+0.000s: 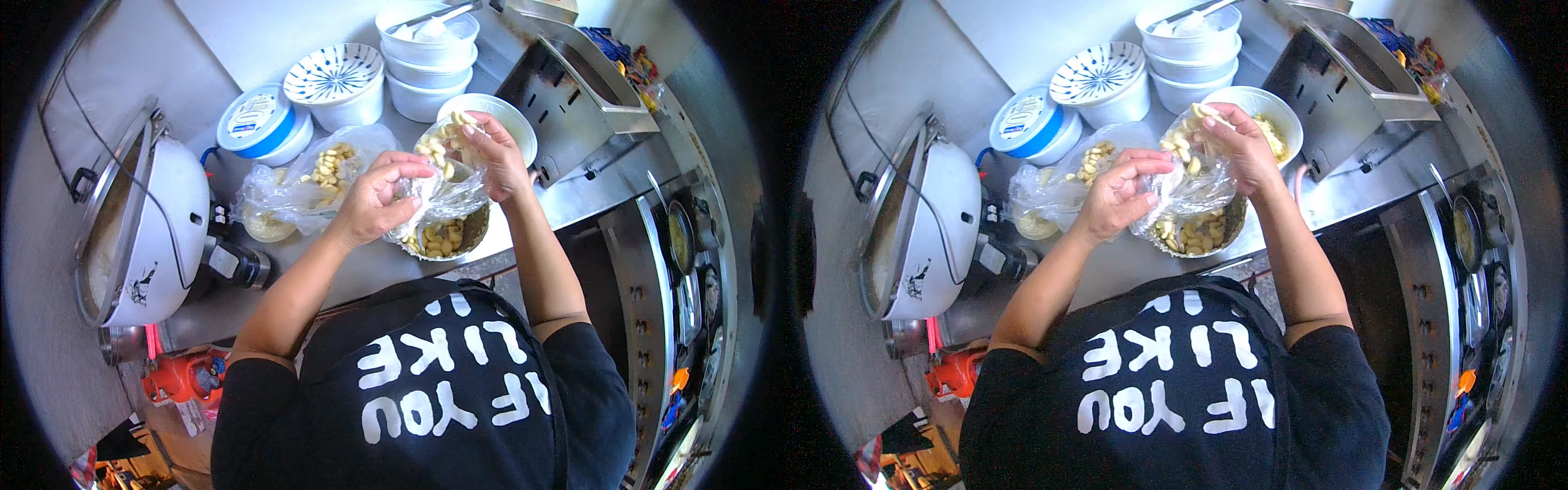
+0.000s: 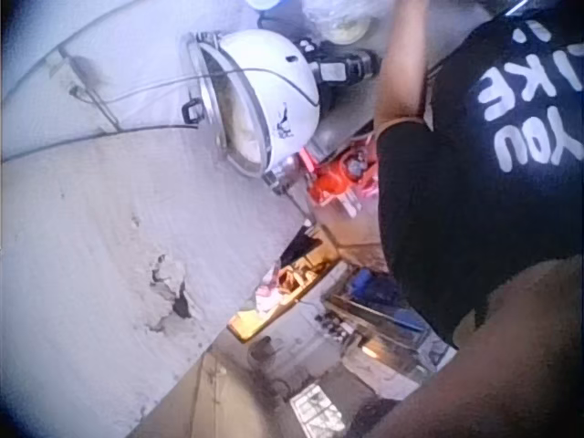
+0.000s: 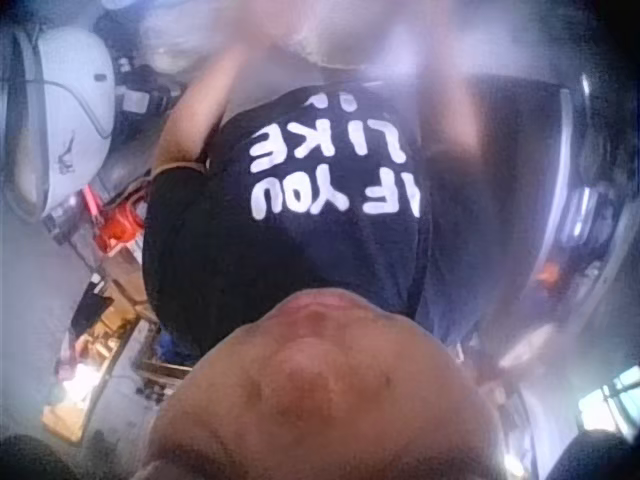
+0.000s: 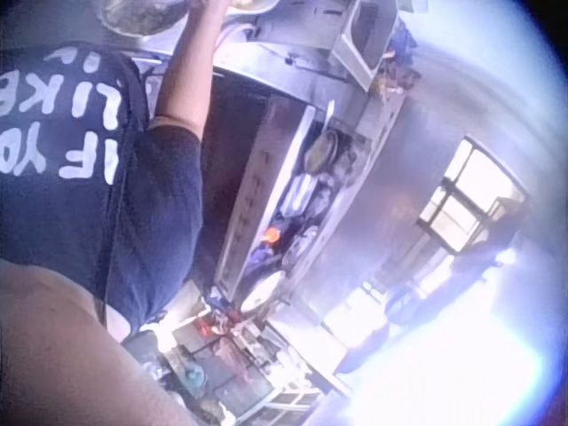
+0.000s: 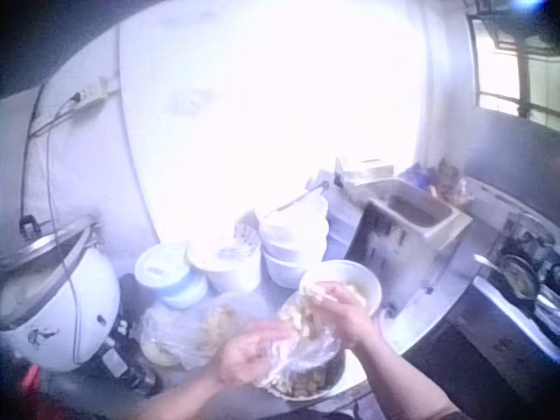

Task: The person sorts garlic cloves from a plastic bag into a metal bowl, then places a portion into a small food processor and blends it before scraping the minced garlic into a container.

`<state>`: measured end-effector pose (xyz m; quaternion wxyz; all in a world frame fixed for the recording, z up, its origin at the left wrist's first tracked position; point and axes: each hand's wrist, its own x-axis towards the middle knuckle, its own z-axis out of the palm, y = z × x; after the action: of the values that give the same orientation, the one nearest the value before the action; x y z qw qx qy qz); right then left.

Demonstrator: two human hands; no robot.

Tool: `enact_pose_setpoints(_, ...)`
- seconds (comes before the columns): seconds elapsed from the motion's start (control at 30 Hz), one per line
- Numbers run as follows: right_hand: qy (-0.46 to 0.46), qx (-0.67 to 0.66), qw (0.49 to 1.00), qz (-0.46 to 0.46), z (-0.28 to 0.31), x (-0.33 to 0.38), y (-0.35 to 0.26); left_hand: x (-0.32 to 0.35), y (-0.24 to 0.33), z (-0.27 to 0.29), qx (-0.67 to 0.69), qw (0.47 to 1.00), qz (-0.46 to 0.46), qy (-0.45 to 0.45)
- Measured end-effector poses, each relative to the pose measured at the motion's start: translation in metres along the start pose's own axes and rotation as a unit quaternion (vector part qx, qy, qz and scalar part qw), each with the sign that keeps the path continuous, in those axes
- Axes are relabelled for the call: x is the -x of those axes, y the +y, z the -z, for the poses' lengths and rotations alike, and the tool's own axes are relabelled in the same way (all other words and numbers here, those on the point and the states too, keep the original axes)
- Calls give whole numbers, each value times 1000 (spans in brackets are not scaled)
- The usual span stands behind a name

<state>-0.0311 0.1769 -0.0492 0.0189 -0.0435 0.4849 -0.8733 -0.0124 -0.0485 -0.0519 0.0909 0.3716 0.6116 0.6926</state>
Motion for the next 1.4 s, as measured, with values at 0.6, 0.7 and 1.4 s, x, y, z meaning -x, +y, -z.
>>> enact_pose_setpoints(0.6,-2,132,989,72,10,23,-13,-20,-4,16,7,974,68,216)
enact_pose_setpoints(0.7,-27,59,997,32,17,19,-5,-21,-12,13,57,970,14,234)
enact_pose_setpoints(1.4,-109,81,990,38,27,9,-27,-80,25,-20,-179,974,81,111)
